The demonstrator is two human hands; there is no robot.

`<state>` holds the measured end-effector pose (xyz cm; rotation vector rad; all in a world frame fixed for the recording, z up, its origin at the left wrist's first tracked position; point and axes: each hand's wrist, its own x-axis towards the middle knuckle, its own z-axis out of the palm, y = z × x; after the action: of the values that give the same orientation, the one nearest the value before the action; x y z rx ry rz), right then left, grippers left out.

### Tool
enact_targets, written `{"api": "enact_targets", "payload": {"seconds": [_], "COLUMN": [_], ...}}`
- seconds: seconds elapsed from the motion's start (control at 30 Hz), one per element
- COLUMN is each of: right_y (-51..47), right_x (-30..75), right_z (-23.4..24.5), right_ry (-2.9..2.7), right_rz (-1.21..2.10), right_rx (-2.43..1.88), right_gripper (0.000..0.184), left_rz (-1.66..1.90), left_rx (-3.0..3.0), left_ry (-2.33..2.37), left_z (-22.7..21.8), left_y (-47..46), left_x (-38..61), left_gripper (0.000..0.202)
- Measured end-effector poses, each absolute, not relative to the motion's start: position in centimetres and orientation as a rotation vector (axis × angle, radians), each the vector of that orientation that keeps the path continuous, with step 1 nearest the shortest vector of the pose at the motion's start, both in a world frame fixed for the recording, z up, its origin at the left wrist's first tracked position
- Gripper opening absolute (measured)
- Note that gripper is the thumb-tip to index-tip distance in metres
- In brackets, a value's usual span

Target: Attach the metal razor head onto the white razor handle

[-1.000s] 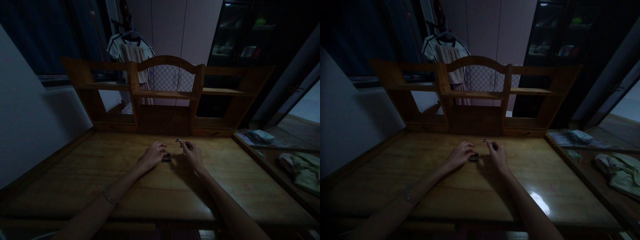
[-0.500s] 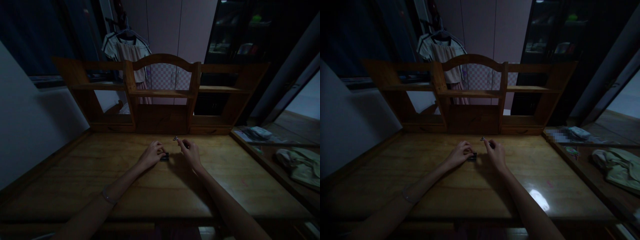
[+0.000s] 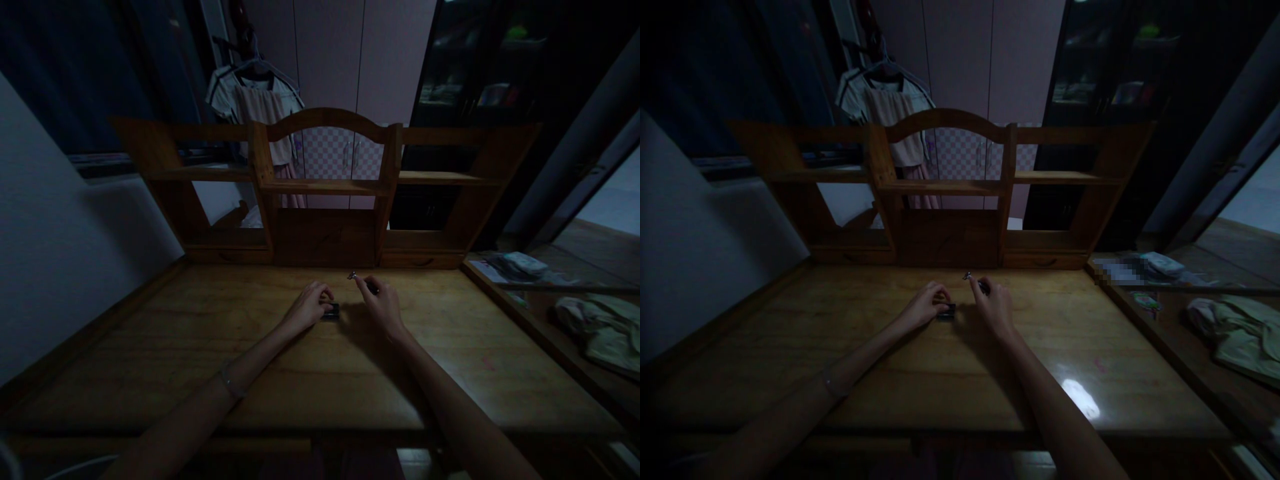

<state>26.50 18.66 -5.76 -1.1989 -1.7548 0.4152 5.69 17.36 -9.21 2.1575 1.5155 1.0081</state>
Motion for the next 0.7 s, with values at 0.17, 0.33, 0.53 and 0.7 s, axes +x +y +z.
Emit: {"api": "enact_targets", "payload": {"seconds": [0.17, 0.33, 0.53, 0.7], "right_y": [19.8, 20.2, 19.4, 18.9], "right_x": [27.4, 27.6, 27.3, 27.3], "right_z": [-6.2, -6.7, -6.6, -6.4], "right_ry": [-1.697, -1.664, -1.706, -1.75], "right_rz": [0.431, 0.456, 0.503, 0.581], "right_rx": [-1.209, -1.135, -1.101, -1.107], "right_gripper": [0.028, 0.03, 0.028, 0.035], "left_rz": [1.025, 0.58, 0.449, 0.885], "left_rx": [2.183, 2.178, 2.014, 1.894], "left_ry": [1.739, 2.044, 2.036, 1.917], "left_z": [-7.4, -5.4, -6.4, -6.1], "left_y": [15.5, 10.7, 10.2, 15.0], "left_x": [3.3, -0.8, -1.4, -0.4], "left_gripper": [0.023, 0.033, 0.021, 0.03]}}
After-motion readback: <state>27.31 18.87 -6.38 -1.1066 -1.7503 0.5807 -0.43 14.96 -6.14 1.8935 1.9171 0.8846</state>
